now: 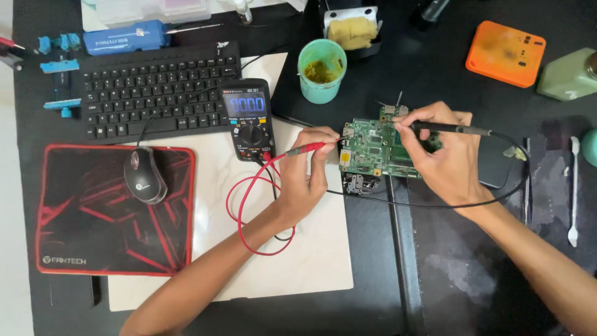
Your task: The person tests a green circuit board on a workbench using a multimeter. They reposition and flip the board, touch the multimeter probes to various points on the board and on an orange pad, and use a pen-like tool to point at components while checking readings on the meter.
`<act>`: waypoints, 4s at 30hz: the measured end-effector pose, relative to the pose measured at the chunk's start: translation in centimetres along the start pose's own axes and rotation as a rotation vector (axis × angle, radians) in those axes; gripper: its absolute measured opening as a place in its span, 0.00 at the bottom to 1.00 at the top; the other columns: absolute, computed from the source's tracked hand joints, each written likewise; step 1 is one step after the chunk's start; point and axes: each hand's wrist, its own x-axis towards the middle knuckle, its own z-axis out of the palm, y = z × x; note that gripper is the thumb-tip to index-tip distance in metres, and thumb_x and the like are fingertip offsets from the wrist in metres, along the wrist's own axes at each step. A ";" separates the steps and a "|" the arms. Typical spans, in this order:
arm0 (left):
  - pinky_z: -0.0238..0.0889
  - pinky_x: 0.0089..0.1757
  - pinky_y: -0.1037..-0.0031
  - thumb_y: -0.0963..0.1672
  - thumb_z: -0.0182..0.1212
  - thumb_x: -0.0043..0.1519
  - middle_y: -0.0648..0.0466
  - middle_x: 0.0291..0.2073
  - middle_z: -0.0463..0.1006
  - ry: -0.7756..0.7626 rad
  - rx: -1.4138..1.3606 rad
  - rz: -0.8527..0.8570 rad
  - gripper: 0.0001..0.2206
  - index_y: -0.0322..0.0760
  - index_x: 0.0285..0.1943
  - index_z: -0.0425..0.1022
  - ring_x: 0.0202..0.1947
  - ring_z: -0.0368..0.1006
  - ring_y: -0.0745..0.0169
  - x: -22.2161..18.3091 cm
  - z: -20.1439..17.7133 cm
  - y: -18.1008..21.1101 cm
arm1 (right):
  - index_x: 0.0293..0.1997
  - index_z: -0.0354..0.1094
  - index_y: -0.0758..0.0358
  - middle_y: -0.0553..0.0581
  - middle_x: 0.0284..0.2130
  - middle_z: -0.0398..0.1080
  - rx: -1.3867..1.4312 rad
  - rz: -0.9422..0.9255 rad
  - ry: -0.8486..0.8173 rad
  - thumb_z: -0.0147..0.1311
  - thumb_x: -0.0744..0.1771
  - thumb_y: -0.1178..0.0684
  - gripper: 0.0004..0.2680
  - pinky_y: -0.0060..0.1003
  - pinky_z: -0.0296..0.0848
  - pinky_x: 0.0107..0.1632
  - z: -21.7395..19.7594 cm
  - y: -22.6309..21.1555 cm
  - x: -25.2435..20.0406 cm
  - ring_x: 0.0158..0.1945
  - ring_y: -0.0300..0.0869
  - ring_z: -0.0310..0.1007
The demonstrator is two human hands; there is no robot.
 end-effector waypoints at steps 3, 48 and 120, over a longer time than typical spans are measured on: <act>0.69 0.49 0.71 0.35 0.51 0.72 0.43 0.46 0.77 0.007 0.004 0.017 0.03 0.28 0.51 0.68 0.46 0.76 0.53 0.2 0.1 0.0 | 0.42 0.71 0.59 0.47 0.40 0.78 -0.007 -0.006 -0.003 0.64 0.69 0.58 0.04 0.34 0.63 0.49 -0.2 -0.4 0.2 0.33 0.36 0.68; 0.66 0.60 0.70 0.39 0.50 0.74 0.46 0.49 0.79 0.191 -0.335 -0.467 0.05 0.30 0.54 0.69 0.55 0.75 0.62 -3.7 -5.6 5.0 | 0.51 0.61 0.72 0.61 0.48 0.73 0.754 0.247 -0.023 0.55 0.72 0.68 0.06 0.32 0.75 0.63 0.5 -0.8 -3.3 0.55 0.40 0.76; 0.68 0.59 0.68 0.34 0.48 0.73 0.42 0.51 0.73 0.124 -0.093 -0.207 0.04 0.28 0.53 0.66 0.56 0.74 0.55 -6.0 -5.5 1.6 | 0.43 0.70 0.60 0.49 0.42 0.79 0.101 -0.204 -0.046 0.65 0.67 0.61 0.06 0.37 0.55 0.53 3.7 -4.7 -1.0 0.43 0.38 0.73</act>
